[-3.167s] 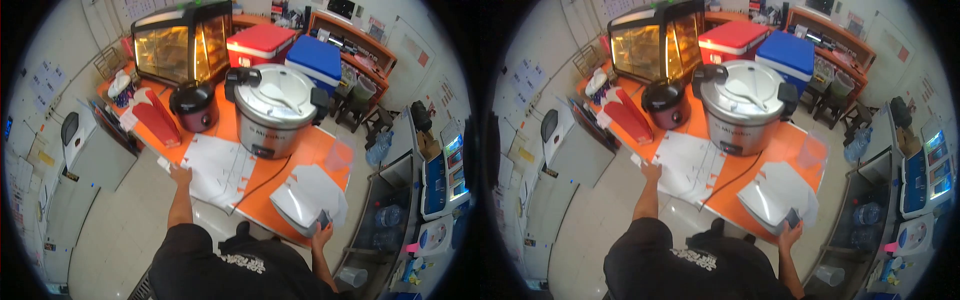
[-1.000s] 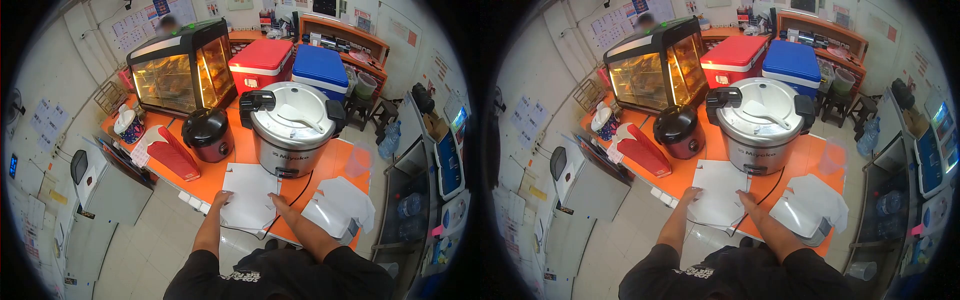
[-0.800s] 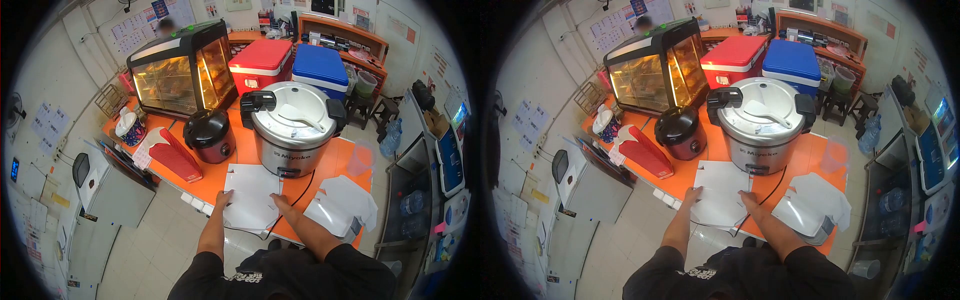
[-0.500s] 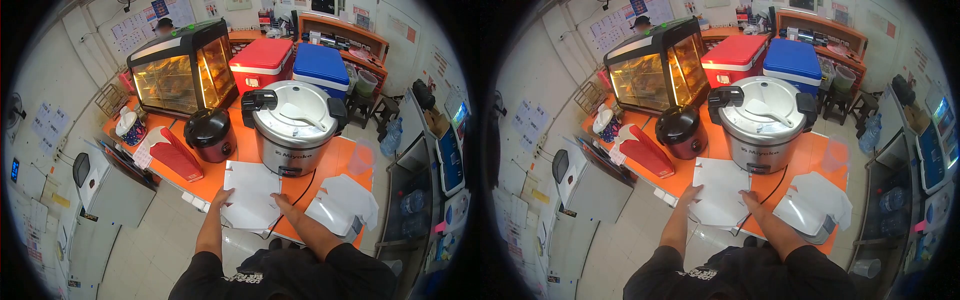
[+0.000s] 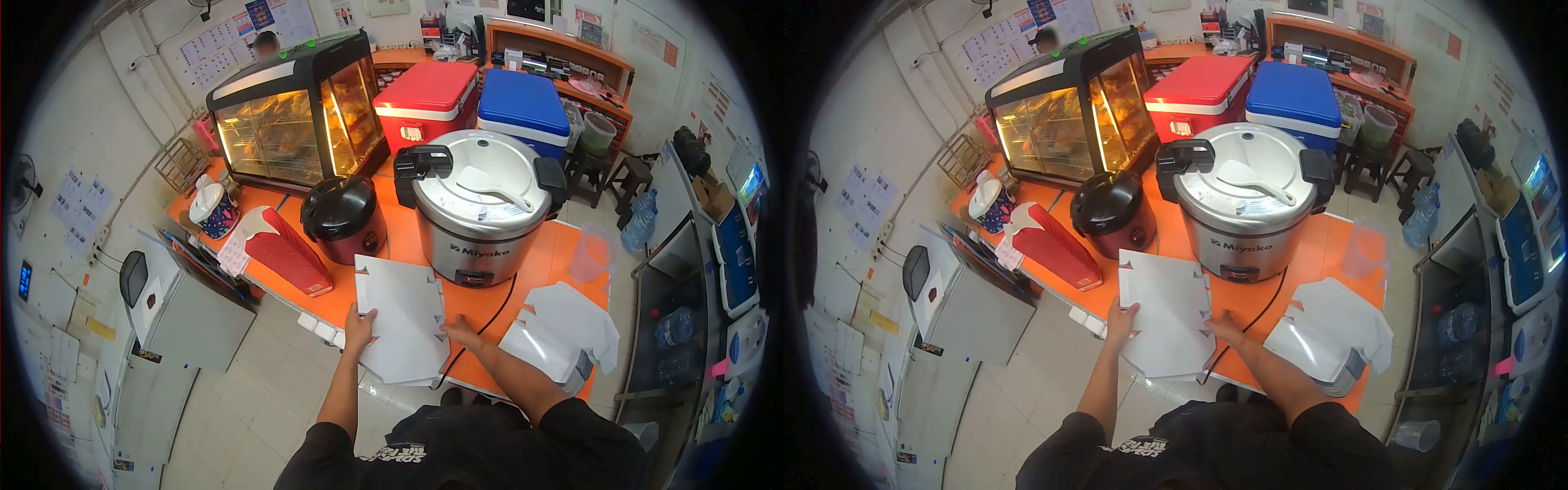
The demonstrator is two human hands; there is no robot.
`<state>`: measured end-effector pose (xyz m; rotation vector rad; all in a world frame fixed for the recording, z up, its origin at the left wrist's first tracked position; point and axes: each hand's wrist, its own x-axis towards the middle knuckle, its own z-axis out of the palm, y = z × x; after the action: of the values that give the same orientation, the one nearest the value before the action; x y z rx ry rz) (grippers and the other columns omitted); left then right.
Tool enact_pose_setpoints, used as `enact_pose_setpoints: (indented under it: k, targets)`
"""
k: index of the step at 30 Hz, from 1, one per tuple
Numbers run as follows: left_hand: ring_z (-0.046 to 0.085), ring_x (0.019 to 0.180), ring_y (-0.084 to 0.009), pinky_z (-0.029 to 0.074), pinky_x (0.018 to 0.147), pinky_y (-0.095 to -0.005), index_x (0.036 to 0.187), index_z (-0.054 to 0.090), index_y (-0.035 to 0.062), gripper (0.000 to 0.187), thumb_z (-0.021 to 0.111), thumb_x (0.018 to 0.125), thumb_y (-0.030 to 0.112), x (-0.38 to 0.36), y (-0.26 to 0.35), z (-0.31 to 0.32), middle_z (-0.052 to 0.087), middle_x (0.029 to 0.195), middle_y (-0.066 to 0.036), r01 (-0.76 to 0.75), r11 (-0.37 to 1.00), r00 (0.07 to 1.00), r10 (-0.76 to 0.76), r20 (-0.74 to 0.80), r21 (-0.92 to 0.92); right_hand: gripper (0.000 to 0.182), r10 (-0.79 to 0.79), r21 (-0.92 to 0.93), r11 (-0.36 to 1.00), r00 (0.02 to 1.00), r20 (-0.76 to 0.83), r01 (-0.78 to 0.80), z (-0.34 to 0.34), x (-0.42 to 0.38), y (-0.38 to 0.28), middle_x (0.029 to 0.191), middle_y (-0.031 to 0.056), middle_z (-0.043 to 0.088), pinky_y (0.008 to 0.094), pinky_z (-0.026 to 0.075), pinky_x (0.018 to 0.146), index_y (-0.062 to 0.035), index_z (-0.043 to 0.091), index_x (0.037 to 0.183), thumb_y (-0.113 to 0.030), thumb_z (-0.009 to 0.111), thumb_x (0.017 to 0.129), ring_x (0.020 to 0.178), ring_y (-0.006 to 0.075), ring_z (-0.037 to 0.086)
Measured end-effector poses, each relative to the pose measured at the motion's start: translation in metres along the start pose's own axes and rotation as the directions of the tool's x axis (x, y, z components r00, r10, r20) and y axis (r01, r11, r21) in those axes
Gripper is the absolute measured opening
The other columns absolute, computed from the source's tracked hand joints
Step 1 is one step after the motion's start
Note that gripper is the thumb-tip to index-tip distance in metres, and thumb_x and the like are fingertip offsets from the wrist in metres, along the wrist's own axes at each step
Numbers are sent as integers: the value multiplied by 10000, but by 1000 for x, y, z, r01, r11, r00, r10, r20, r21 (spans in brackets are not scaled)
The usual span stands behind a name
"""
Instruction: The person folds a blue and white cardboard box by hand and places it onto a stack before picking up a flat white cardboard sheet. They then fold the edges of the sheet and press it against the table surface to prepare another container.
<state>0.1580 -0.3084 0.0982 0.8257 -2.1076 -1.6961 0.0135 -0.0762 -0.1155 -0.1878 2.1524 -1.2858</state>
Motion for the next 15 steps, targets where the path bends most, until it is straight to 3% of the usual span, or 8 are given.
enact_pose_setpoints:
  k: [4, 6, 8, 10, 12, 13, 14, 15]
  targets:
    - [630, 606, -210, 511, 555, -350, 1056, 510, 23, 258, 616, 854, 141, -15, 35, -12, 640, 780, -136, -119, 976, 988, 134, -75, 182, 796, -14, -78, 997, 998, 55, 19, -34, -74, -95, 1239, 222, 485, 361, 434, 956, 62, 283, 1345, -314, 704, 784, 1136, 303, 520]
    - [618, 555, -217, 499, 542, -358, 1034, 512, 30, 246, 619, 856, 162, -19, 50, -19, 629, 707, -131, -131, 958, 983, 159, -92, 256, 776, -238, -56, 970, 971, -4, 237, -34, -80, -105, 1246, 215, 484, 386, 410, 988, 40, 281, 1361, -328, 691, 814, 1160, 300, 502]
    - [587, 492, -272, 467, 521, -391, 1009, 508, 44, 254, 626, 859, 212, -21, 64, -29, 576, 583, -131, -302, 876, 941, 336, -27, 377, 790, -321, -23, 947, 947, 0, 321, -42, -94, -134, 1262, 213, 473, 386, 393, 1005, 29, 275, 1369, -331, 702, 810, 1184, 298, 479]
    - [586, 507, -301, 456, 522, -406, 1006, 508, 53, 266, 627, 859, 240, -26, 81, -37, 569, 569, -137, -332, 823, 932, 362, 26, 461, 803, -403, 15, 915, 915, -2, 403, -54, -112, -167, 1279, 211, 463, 386, 377, 1021, 18, 270, 1377, -334, 713, 806, 1209, 296, 456]
    - [585, 522, -330, 444, 522, -420, 1003, 507, 61, 278, 628, 860, 268, -31, 106, -44, 561, 556, -143, -373, 757, 915, 395, 79, 537, 835, -591, 52, 801, 801, -96, 597, -71, -125, -201, 1336, 217, 419, 386, 346, 1048, 1, 257, 1388, -273, 756, 777, 1265, 292, 398]
    - [599, 554, -328, 450, 529, -418, 1014, 521, 65, 272, 630, 855, 256, -36, 120, -48, 591, 622, -156, -419, 691, 905, 371, 209, 589, 835, -601, 47, 794, 794, -96, 606, -80, -124, -213, 1336, 217, 419, 386, 346, 1048, 1, 257, 1388, -273, 756, 777, 1265, 292, 398]
    - [612, 586, -326, 456, 537, -416, 1026, 534, 68, 267, 632, 850, 244, -40, 129, -50, 621, 688, -168, -466, 620, 885, 325, 335, 631, 881, -680, -2, 730, 727, -99, 683, -88, -124, -221, 1375, 219, 374, 389, 343, 1047, -2, 234, 1400, -270, 772, 756, 1283, 300, 383]
    - [612, 586, -326, 456, 537, -416, 1026, 534, 68, 267, 632, 850, 244, -40, 134, -50, 621, 688, -168, -464, 622, 886, 328, 329, 631, 927, -751, -51, 659, 653, -96, 750, -96, -125, -228, 1414, 221, 330, 392, 340, 1046, -5, 211, 1412, -266, 789, 736, 1302, 308, 368]
